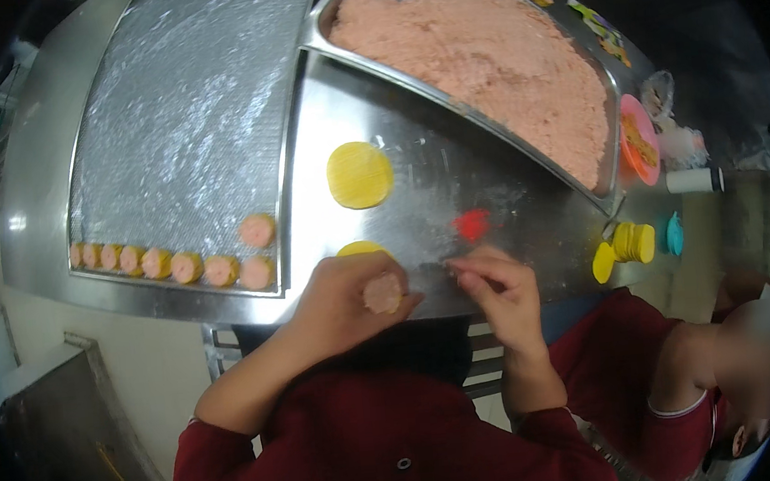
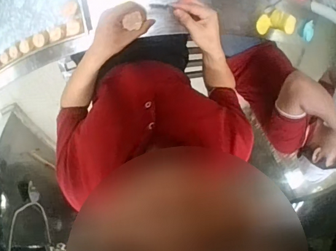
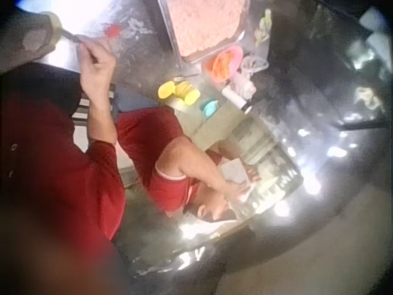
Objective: The person scoops pink filling onto yellow discs using a small spatula, then places the filled discs onto a metal tray. The person repeats this process multiple times, arranging the finished items in a row.
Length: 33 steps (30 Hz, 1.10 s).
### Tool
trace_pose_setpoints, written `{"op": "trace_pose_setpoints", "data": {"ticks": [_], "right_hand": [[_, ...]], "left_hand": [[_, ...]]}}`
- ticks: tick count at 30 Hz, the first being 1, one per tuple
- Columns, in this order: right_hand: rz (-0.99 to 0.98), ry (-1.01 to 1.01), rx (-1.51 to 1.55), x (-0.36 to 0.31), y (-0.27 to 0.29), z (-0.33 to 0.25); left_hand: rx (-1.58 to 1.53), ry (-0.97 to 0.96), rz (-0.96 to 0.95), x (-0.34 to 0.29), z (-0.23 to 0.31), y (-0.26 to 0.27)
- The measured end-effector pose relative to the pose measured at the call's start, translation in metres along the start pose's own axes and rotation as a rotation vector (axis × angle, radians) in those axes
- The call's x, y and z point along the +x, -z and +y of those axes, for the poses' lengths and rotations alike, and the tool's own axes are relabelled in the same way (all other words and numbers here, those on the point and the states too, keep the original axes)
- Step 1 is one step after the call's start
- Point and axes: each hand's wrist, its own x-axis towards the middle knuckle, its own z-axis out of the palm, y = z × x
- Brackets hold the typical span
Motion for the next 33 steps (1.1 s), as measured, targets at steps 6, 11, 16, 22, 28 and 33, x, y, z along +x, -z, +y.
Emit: {"op": "trace_pose_setpoints", "data": {"ticks": [6,11,16,22,28,33], "right_hand": [[0.0,0.25,-0.134,0.002,-0.013,-0.019],[-0.012,0.381,-0.309,0.011,-0.017,-0.012],[0.04,0.357,-0.237,0.01,-0.011,-0.016],[-0.061,0.316,-0.28,0.015,-0.022,-0.011],[0.19,0.301,-0.333,0.0,-0.002,0.018],[0.438,0.251,-0.549,-0.015,0.004,0.057]], "left_hand": [[-0.071,0.009,-0.03,-0.003,0.003,0.005],[0.025,-0.021,0.002,-0.007,0.005,0.007],[0.065,-0.031,0.034,-0.007,0.007,0.011],[0.07,-0.024,0.013,-0.008,0.012,0.014],[-0.079,0.02,0.106,-0.017,0.011,0.046],[-0.078,0.097,0.101,-0.014,0.002,0.104]]}}
